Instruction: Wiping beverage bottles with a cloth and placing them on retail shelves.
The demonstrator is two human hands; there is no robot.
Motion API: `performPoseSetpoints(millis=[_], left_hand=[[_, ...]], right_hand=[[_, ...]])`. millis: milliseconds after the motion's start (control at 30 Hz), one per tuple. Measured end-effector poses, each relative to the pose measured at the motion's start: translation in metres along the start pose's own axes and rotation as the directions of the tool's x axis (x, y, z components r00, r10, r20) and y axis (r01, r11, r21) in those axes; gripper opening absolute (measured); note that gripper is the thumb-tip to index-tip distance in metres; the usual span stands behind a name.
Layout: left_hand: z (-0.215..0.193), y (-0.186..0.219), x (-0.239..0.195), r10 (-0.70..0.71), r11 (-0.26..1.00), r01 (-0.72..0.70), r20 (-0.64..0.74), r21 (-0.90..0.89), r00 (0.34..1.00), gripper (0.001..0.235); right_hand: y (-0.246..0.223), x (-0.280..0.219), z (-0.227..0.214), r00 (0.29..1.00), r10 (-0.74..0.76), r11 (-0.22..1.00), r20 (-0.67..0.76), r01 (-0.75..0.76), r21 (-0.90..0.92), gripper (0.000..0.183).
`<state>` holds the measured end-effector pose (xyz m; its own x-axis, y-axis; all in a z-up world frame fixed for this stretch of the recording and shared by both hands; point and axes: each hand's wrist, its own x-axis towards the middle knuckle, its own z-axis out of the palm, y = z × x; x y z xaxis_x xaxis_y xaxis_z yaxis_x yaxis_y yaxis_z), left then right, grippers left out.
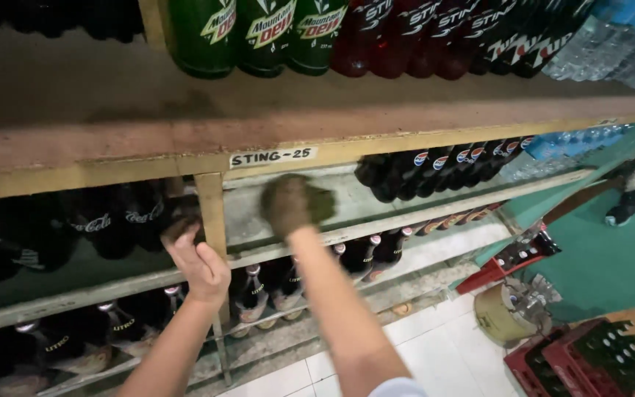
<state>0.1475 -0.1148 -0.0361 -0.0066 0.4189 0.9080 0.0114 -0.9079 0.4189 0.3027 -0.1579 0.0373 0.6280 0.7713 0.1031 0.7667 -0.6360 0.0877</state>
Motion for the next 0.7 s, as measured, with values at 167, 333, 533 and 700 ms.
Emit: performPoseSetpoints(millis=[167, 333, 533, 700], left_hand=[[0.002, -0.007, -0.005, 0.011, 1.0, -0.011, -0.002, -0.027, 1.0, 0.039], [0.001, -0.007, -0.006, -0.006, 1.0, 0.006, 0.007, -0.008, 1.0, 0.042], [-0.001, 0.002, 0.005, -0.015, 0.999, 0.016, 0.016, -0.044, 1.0, 0.043], [-0.001, 0.0, 0.009, 0.051, 0.998, -0.051, 0.006, -0.03, 0.999, 0.044]], right_hand=[[0.01, 0.017, 0.088, 0.891, -0.384, 0.919, 0.244, 0.345, 0.188, 0.033], [0.146, -0.009, 0.058, 0.932, -0.359, 0.586, 0.043, 0.189, 0.788, 0.058], [0.107, 0.024, 0.075, 0.919, 0.184, 0.982, 0.348, -0.157, -0.104, 0.033], [0.0, 0.019, 0.084, 0.915, -0.287, 0.953, 0.282, 0.244, 0.178, 0.034]])
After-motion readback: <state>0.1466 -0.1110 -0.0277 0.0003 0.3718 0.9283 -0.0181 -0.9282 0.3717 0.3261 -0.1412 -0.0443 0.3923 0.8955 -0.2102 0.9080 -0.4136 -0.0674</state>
